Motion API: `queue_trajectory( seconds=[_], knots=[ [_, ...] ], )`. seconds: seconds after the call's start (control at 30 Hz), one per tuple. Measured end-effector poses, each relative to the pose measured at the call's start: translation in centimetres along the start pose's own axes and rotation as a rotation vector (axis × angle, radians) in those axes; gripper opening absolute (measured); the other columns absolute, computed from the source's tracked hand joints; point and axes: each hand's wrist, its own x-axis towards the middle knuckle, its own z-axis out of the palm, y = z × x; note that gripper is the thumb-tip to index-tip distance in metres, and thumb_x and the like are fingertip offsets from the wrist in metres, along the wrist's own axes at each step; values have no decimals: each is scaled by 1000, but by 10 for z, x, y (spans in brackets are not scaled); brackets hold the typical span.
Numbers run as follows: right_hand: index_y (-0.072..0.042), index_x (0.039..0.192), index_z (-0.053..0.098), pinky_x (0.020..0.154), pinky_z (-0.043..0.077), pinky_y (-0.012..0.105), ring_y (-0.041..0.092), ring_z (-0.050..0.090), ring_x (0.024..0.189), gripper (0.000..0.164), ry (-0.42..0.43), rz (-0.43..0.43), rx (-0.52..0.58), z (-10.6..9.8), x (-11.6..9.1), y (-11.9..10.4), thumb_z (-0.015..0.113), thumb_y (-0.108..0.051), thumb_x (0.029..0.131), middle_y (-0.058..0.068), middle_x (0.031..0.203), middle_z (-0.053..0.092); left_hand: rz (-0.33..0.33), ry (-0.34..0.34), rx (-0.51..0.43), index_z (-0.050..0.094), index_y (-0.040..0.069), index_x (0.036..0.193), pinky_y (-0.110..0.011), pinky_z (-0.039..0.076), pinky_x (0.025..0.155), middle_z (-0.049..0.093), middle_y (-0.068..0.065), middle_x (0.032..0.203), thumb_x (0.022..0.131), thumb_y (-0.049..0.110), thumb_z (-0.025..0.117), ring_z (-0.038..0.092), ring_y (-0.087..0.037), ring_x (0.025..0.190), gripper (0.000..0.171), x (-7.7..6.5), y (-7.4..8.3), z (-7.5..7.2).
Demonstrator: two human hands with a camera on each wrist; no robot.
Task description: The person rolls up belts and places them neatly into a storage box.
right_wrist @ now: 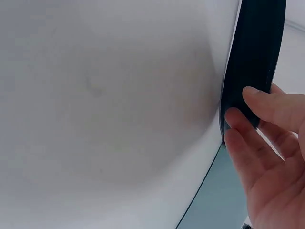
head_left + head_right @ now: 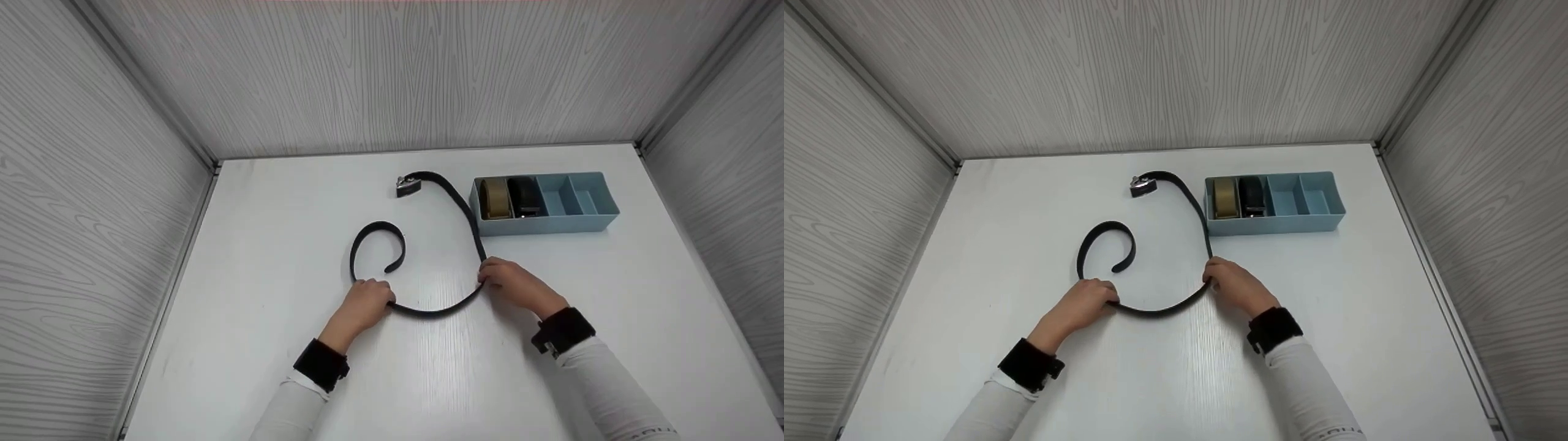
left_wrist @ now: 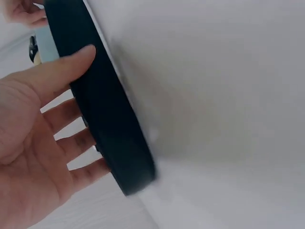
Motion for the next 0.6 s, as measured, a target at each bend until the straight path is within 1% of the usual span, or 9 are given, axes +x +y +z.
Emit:
queue_trajectory(
  seconds=[0.1, 0.2, 0.27, 0.33, 0.4, 0.5, 0.53, 0.6],
  knots=[
    [0, 108, 71, 93, 48, 43, 30, 59, 112, 28, -18, 61, -51, -3, -1, -12, 61, 15, 86, 13, 119, 60, 4, 42, 21, 77, 12, 82, -40, 48, 65, 69, -3, 81, 80, 12, 78, 66, -24, 75, 3, -1, 1, 4],
    [0, 117, 68, 93, 48, 44, 31, 58, 115, 34, -36, 94, -92, 1, 0, -37, 62, 14, 86, 14, 126, 57, -15, 64, 56, 75, 11, 81, -39, 48, 60, 68, -4, 78, 81, 14, 77, 66, -24, 72, 4, 2, 8, 9],
    [1, 123, 64, 93, 48, 44, 32, 58, 115, 38, -58, 76, -81, 7, 2, -55, 63, 11, 85, 15, 129, 56, -35, 74, 83, 74, 11, 81, -39, 49, 57, 66, -5, 77, 82, 15, 76, 65, -25, 70, 5, 5, 16, 12],
    [4, 128, 59, 94, 47, 45, 33, 57, 116, 42, -86, 25, -50, 17, 4, -69, 64, 8, 87, 17, 129, 55, -44, 85, 87, 73, 10, 81, -39, 50, 54, 64, -6, 75, 82, 17, 76, 65, -26, 67, 8, 9, 23, 14],
    [6, 132, 54, 94, 47, 43, 32, 57, 116, 44, -117, -31, -26, 28, 7, -78, 64, 5, 89, 18, 129, 54, -39, 92, 62, 72, 9, 81, -40, 50, 52, 63, -7, 75, 83, 17, 76, 64, -27, 64, 10, 13, 30, 14],
    [7, 132, 53, 92, 48, 40, 29, 58, 113, 42, -132, -90, -39, 40, 9, -82, 63, 2, 91, 17, 125, 55, -31, 79, -40, 71, 9, 80, -38, 50, 54, 62, -5, 75, 85, 20, 75, 63, -25, 64, 13, 18, 34, 9],
    [7, 131, 54, 91, 49, 39, 28, 59, 110, 41, -126, -99, -44, 43, 10, -82, 63, 2, 91, 16, 123, 55, -40, 78, -78, 71, 9, 80, -38, 50, 56, 62, -4, 75, 86, 21, 74, 63, -24, 65, 14, 19, 34, 7],
    [6, 127, 57, 88, 50, 38, 26, 60, 105, 36, -113, -106, -59, 45, 10, -80, 64, 1, 92, 14, 118, 56, -87, 85, -123, 70, 8, 78, -38, 50, 57, 62, -4, 75, 90, 26, 70, 63, -24, 67, 21, 21, 31, 2]
  ],
)
